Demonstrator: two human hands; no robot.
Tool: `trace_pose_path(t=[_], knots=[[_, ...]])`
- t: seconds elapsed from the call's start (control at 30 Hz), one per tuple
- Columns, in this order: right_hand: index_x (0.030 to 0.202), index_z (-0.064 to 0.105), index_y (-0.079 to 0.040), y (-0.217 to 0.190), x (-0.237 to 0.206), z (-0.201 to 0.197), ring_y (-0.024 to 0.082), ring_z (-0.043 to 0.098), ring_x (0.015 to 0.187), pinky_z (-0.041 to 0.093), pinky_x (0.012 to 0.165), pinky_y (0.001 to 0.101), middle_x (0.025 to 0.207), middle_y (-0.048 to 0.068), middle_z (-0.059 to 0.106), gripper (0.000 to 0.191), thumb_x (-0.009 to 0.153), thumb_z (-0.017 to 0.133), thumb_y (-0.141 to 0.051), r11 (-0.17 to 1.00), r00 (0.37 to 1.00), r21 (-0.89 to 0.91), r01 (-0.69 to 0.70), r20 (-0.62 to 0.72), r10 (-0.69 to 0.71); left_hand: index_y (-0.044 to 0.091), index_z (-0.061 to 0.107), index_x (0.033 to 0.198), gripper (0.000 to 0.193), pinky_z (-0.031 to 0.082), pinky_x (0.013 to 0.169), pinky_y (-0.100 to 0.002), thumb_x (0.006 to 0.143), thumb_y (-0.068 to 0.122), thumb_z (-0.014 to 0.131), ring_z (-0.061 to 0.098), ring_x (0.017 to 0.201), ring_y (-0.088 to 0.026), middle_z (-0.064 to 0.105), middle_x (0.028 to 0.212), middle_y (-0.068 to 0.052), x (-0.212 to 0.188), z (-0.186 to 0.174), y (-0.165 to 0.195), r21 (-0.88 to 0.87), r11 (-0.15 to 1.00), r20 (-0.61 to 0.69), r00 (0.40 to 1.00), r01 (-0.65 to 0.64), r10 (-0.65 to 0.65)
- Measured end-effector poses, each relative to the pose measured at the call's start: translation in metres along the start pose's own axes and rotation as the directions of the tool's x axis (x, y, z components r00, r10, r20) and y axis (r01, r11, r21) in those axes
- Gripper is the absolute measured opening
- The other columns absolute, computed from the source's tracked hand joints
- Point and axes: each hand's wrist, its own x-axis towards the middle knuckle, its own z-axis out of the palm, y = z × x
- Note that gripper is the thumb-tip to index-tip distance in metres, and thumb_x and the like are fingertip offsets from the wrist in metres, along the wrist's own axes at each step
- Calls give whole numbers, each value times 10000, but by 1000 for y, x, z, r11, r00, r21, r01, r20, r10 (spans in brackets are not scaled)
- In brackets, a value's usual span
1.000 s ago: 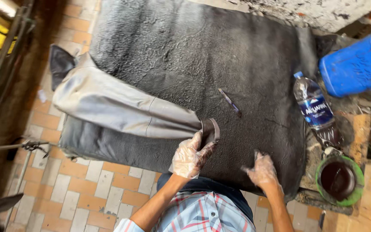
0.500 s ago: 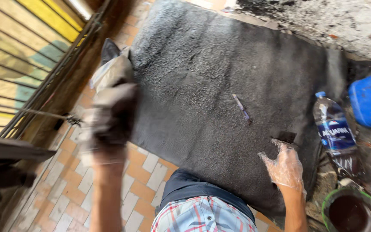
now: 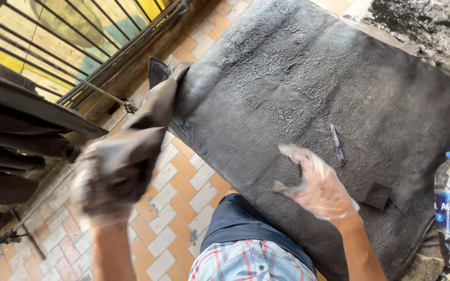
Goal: The person rubs dark dye into the sleeve of a brown leather jacket laid on a padded table, using a small sponge by hand. They dip the sponge into a bowl of dye, work the dye along seams with a small blade-like tool, wipe the surface, and finally lift and wring the jacket sleeve.
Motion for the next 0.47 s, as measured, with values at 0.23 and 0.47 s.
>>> trace_pose_path(t=[0.23, 0.47], knots=[[1335, 536, -30, -44, 123, -14, 422, 594, 1231, 504, 1093, 504, 1293, 239, 586, 852, 579, 848, -271, 800, 859, -348, 488, 28, -512, 115, 676, 1309, 351, 501, 636, -329, 969, 204, 678, 606, 694, -143, 704, 865, -21, 16, 120, -4, 287, 924, 515, 773, 252, -371], [1063, 674, -90, -72, 158, -51, 283, 713, 1110, 555, 994, 413, 1098, 125, 737, 498, 619, 849, -232, 853, 854, -47, 520, 5, -521, 11, 600, 1260, 571, 557, 870, -404, 818, 328, 775, 714, 997, -349, 714, 1133, -202, 97, 31, -4, 362, 735, 457, 796, -574, 397]])
